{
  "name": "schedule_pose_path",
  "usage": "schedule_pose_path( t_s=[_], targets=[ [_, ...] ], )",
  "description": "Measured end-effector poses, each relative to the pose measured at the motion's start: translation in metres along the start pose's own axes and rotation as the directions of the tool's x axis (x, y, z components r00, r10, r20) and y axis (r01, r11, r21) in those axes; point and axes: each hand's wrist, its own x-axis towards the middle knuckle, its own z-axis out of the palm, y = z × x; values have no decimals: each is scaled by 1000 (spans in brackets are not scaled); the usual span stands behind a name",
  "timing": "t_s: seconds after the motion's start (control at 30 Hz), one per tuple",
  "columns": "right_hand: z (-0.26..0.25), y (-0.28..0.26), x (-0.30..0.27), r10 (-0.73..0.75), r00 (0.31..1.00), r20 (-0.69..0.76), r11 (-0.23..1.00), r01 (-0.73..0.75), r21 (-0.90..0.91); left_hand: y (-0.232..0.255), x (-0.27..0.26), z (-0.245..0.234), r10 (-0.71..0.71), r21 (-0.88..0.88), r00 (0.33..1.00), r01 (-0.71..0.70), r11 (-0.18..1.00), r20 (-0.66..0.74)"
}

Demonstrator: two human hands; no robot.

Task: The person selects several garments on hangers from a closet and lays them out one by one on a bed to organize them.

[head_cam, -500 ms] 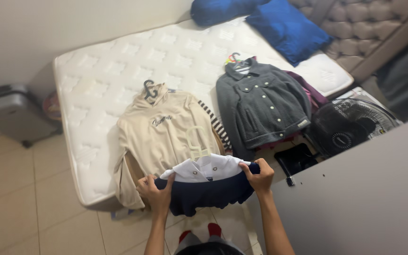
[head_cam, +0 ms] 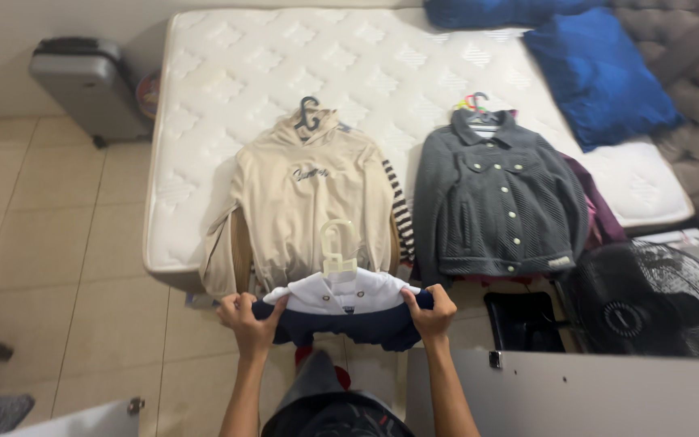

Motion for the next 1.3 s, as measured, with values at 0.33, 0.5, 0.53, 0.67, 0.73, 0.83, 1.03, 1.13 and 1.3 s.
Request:
schedule_pose_path(
  t_s=[0.33,0.5,0.53,0.67,0.73,0.83,1.03,1.13,1.3],
  targets=[
    [72,-1,107,-151,983,-101,987,143,-79,0,120,31,178,56,977,-172,983,-118],
    [147,6,197,-187,976,-115,958,155,-243,-9,233,86,361,162,919,-337,928,-157],
    [166,8,215,-185,978,-97,952,154,-266,-11,255,100,386,155,908,-363,919,-160],
    [240,24,275,-171,984,-49,932,146,-333,-26,327,158,362,111,922,-349,930,-136],
    [275,33,294,-150,988,-31,925,130,-356,-38,355,183,327,115,940,-315,942,-99],
    [322,52,305,-82,996,33,916,88,-391,-60,383,227,281,104,960,-277,955,-18],
    [405,93,310,132,975,179,862,-24,-507,-100,408,327,97,88,979,-115,989,180],
    [441,113,305,324,910,260,819,-132,-558,-124,409,378,-35,84,963,13,996,267],
    [493,146,287,526,767,369,740,-198,-643,-166,393,445,-193,197,911,128,972,364]
  ],
)
